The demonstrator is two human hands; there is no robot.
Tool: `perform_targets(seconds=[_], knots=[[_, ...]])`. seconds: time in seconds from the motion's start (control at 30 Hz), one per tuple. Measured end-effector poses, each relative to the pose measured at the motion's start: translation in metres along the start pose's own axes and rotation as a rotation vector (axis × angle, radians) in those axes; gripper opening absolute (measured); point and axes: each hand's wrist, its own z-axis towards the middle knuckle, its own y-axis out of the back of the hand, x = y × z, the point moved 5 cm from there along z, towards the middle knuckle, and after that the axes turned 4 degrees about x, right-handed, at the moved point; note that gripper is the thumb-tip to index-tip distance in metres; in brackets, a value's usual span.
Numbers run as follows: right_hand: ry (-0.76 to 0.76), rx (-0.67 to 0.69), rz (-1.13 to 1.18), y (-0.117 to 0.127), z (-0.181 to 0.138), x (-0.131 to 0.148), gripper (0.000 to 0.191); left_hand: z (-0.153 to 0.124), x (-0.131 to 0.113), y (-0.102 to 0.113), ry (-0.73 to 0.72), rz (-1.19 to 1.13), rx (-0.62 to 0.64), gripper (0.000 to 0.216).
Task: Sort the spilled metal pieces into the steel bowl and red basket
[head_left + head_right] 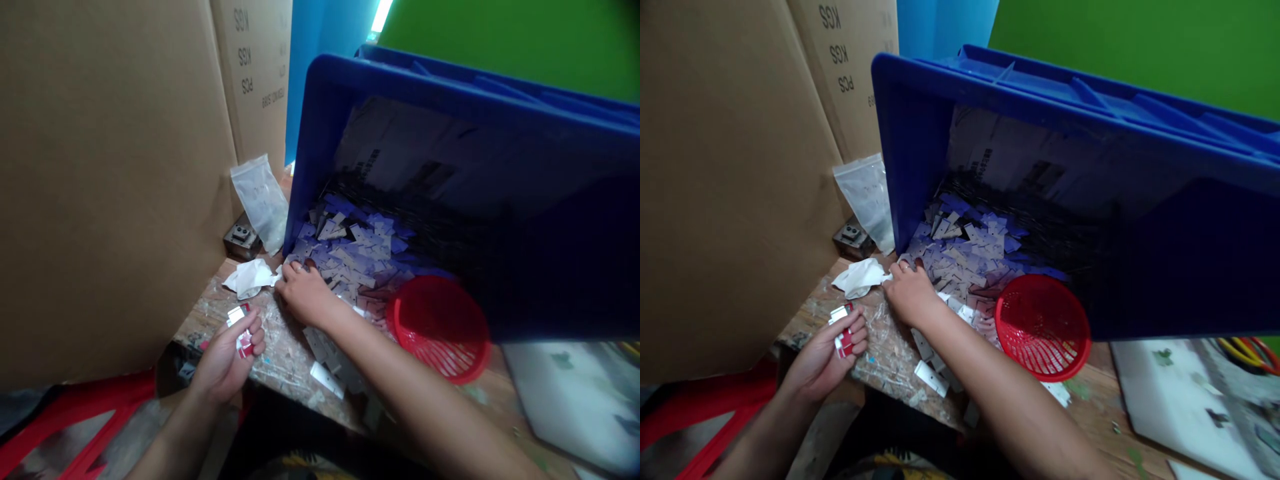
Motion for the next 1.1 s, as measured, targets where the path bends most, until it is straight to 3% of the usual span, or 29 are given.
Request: perform_targets(seconds=[0.2, 0.43, 0.67, 0.8, 0.93, 1.1], knots=[[0.060, 0.197, 0.023, 0.010, 0.011, -0.013, 0.013, -0.001, 0.003, 0.004, 0.003, -0.011, 0.009, 0.006], [0.111, 0.257, 0.099, 0.032, -0.013, -0.033, 0.013, 0.000, 0.002, 0.003, -0.015, 0.041, 0.008, 0.008], [0.133, 0.165, 0.060, 0.033, -0.039, -0.041, 0.011, 0.012, 0.028, -0.023, 0.075, 0.147, 0.004, 0.024], [0.118, 0.183, 0.041, 0.027, -0.045, -0.049, 0.015, 0.021, 0.049, -0.037, 0.107, 0.180, 0.013, 0.023], [0.023, 0.201, 0.086, 0.028, -0.055, -0.056, 0.017, 0.028, 0.054, -0.042, 0.037, 0.227, 0.001, 0.023], [-0.088, 0.030, 0.148, 0.040, -0.074, -0.051, 0.014, 0.039, 0.042, -0.045, -0.138, 0.344, -0.028, 0.028]])
